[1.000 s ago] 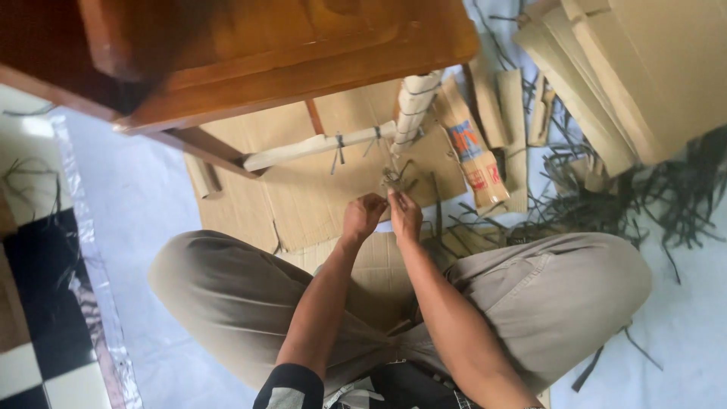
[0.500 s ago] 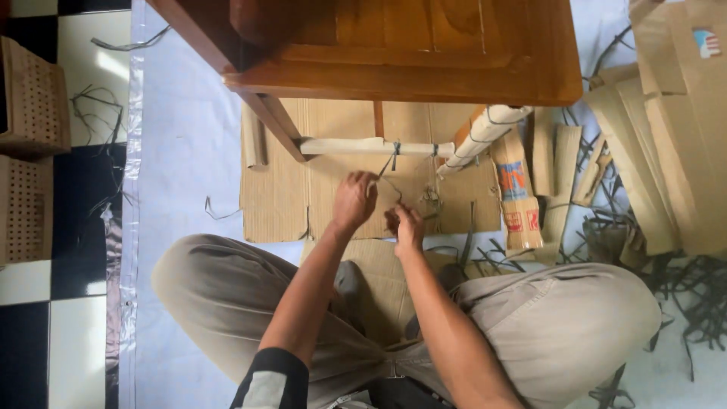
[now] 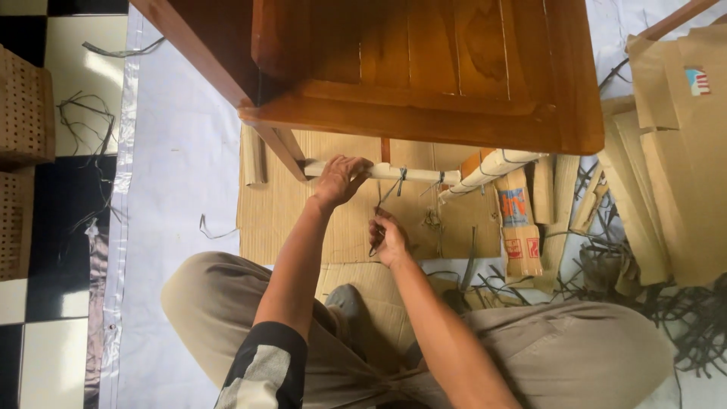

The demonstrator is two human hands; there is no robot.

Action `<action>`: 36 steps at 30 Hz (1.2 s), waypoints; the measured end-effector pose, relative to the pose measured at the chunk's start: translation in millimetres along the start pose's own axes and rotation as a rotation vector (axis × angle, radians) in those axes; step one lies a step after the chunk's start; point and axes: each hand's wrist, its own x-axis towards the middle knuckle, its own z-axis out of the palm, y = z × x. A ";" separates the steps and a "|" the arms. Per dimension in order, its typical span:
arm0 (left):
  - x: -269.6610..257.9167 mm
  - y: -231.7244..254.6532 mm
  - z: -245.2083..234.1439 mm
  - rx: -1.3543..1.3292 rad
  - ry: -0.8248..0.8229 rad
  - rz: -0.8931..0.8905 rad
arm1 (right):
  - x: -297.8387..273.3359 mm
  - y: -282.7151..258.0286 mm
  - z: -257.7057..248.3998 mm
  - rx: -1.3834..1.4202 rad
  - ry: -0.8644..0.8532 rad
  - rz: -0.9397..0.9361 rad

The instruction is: Wrapping the legs of a wooden chair with protective cardboard strips and securing them with plastic ties.

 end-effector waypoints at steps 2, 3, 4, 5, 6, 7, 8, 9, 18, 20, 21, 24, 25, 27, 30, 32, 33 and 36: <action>1.7 1.8 -5.6 -0.002 -0.024 -0.013 | 3.6 -7.6 12.7 0.009 -0.019 -0.018; 1.8 3.1 -8.4 -0.004 -0.051 -0.026 | 4.8 -10.6 18.6 0.020 -0.037 -0.035; 4.6 0.0 -3.1 -0.003 -0.051 -0.027 | 12.5 -13.6 22.7 0.020 -0.037 -0.034; 5.2 -3.5 2.0 -0.007 -0.051 -0.064 | 19.6 -14.7 26.8 0.054 -0.035 -0.028; 5.6 -6.7 7.1 -0.010 -0.050 -0.100 | 26.3 -15.6 30.8 0.089 -0.033 -0.022; 8.5 -13.0 14.3 -0.006 -0.049 -0.103 | 27.7 -19.5 36.5 0.089 -0.038 -0.020; 11.2 -19.1 21.5 0.002 -0.050 -0.115 | 28.7 -23.2 42.1 0.087 -0.044 -0.027; 12.5 -24.4 30.0 0.008 -0.053 -0.128 | 28.9 -25.9 45.8 0.085 -0.047 -0.033; 20.9 -53.5 69.6 0.132 -0.089 -0.278 | 63.6 -41.4 49.7 0.046 -0.106 -0.056; 23.0 -50.9 67.7 0.117 -0.102 -0.304 | 63.7 -41.5 47.0 0.043 -0.121 -0.054; 24.7 -49.4 66.8 0.102 -0.115 -0.328 | 63.9 -42.2 45.7 0.042 -0.136 -0.053; 27.8 -51.7 71.7 0.135 -0.182 -0.360 | 54.9 -46.4 49.5 0.011 -0.158 -0.049; 27.5 -47.1 65.3 0.135 -0.181 -0.360 | 51.6 -47.0 50.2 0.011 -0.158 -0.049; 28.4 -37.0 52.6 0.077 -0.212 -0.382 | 44.8 -49.6 51.3 0.001 -0.164 -0.061; 32.3 -38.5 53.1 0.032 -0.241 -0.432 | 53.1 -45.8 46.6 -0.018 -0.163 -0.059; 30.7 -28.3 46.8 0.004 -0.246 -0.449 | 49.0 -46.2 47.1 -0.016 -0.162 -0.053; 31.5 -24.4 42.2 -0.020 -0.247 -0.464 | 48.1 -47.3 49.4 -0.013 -0.167 -0.049; 30.3 -23.3 41.3 -0.010 -0.230 -0.454 | 50.3 -45.5 50.0 -0.010 -0.145 -0.058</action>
